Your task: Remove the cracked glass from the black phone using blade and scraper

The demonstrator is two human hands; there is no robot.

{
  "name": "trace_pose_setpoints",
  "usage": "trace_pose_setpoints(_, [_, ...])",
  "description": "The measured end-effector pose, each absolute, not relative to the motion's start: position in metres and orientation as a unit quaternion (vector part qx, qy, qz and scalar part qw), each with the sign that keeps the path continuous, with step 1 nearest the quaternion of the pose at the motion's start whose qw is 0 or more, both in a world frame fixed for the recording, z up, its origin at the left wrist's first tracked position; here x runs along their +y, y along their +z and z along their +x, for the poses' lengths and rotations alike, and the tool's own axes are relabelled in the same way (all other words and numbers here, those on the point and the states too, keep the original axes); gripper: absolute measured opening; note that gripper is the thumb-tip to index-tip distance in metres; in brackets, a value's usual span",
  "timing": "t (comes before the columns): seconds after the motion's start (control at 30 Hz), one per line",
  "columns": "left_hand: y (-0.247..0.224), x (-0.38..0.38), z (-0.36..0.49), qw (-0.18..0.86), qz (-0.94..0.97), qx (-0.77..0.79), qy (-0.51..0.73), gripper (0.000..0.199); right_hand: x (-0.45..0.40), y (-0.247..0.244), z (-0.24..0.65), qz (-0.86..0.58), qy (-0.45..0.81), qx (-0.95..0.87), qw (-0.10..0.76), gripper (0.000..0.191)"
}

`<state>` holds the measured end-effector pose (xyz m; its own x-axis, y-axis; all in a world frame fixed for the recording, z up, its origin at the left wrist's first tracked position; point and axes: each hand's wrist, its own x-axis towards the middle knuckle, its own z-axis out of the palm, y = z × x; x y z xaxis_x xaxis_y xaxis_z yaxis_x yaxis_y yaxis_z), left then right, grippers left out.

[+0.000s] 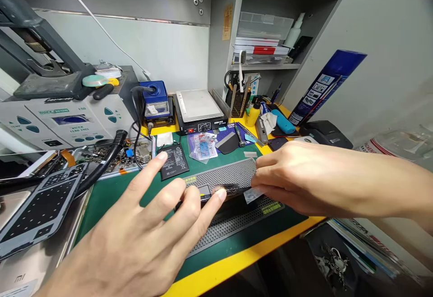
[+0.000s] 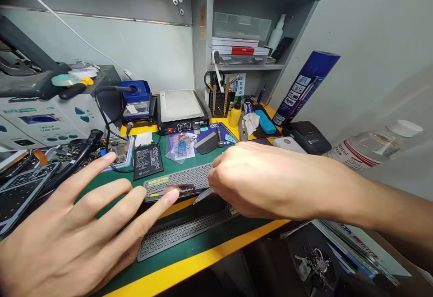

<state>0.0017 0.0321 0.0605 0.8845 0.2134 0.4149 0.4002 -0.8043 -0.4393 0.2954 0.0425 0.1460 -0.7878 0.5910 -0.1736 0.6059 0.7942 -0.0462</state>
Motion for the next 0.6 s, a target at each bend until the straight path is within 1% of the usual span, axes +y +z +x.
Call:
trace_pose_setpoints(0.1, [0.0604,0.0324,0.0022,0.264,-0.933,-0.161,-0.184,0.077,0.0417,0.1487,0.2947,0.316,-0.065,0.941,0.106,0.017])
trace_pose_setpoints(0.37, [0.0603,0.0313,0.0031,0.269,-0.932,-0.16,-0.184,0.082,0.039,0.147,0.2966,0.328,-0.071,0.938,0.087,0.018])
trace_pose_setpoints(0.6, [0.0592,0.0308,0.002,0.27,-0.931,-0.166,-0.184,0.079,0.0405,0.1453,0.2998,0.332,-0.063,0.937,0.083,0.021])
